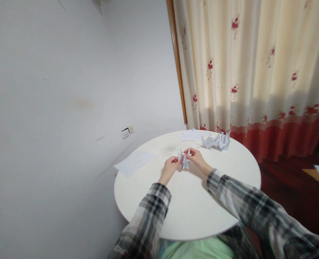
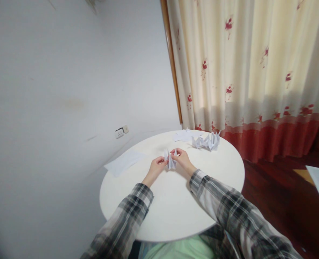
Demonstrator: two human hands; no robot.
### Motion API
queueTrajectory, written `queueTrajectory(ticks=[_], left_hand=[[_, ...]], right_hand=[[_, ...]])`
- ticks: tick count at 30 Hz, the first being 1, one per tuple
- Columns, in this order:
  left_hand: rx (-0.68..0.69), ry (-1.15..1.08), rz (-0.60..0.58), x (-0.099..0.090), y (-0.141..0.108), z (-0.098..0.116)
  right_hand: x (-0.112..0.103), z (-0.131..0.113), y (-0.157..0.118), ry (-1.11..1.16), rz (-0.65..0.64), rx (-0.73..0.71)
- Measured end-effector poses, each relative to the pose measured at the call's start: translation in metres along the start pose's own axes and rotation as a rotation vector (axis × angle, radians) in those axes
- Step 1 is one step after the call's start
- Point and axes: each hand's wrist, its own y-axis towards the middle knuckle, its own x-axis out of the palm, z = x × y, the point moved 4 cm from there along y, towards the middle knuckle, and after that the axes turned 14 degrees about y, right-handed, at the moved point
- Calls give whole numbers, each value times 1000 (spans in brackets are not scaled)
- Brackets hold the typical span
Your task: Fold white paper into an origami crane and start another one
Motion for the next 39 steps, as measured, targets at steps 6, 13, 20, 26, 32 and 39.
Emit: queueTrajectory(ticks=[6, 13, 20, 26, 32, 39], left_hand=[[1, 89, 47, -3, -2, 5], [64, 193, 55, -5, -6, 14], [74, 202, 65, -6, -7, 18], [62, 119, 40, -5, -7, 16], [-51, -105, 26, -12, -4, 16], [-101, -173, -22, -12, -3, 12]], right_hand=[[-1, -3, 0, 14, 34, 10], [2, 7, 1, 30, -29, 43], [1, 11, 1, 62, -36, 71], [2, 5, 0, 60, -52, 77], [1, 7, -1, 117, -30, 149], [4, 12, -4, 135, -114, 209]])
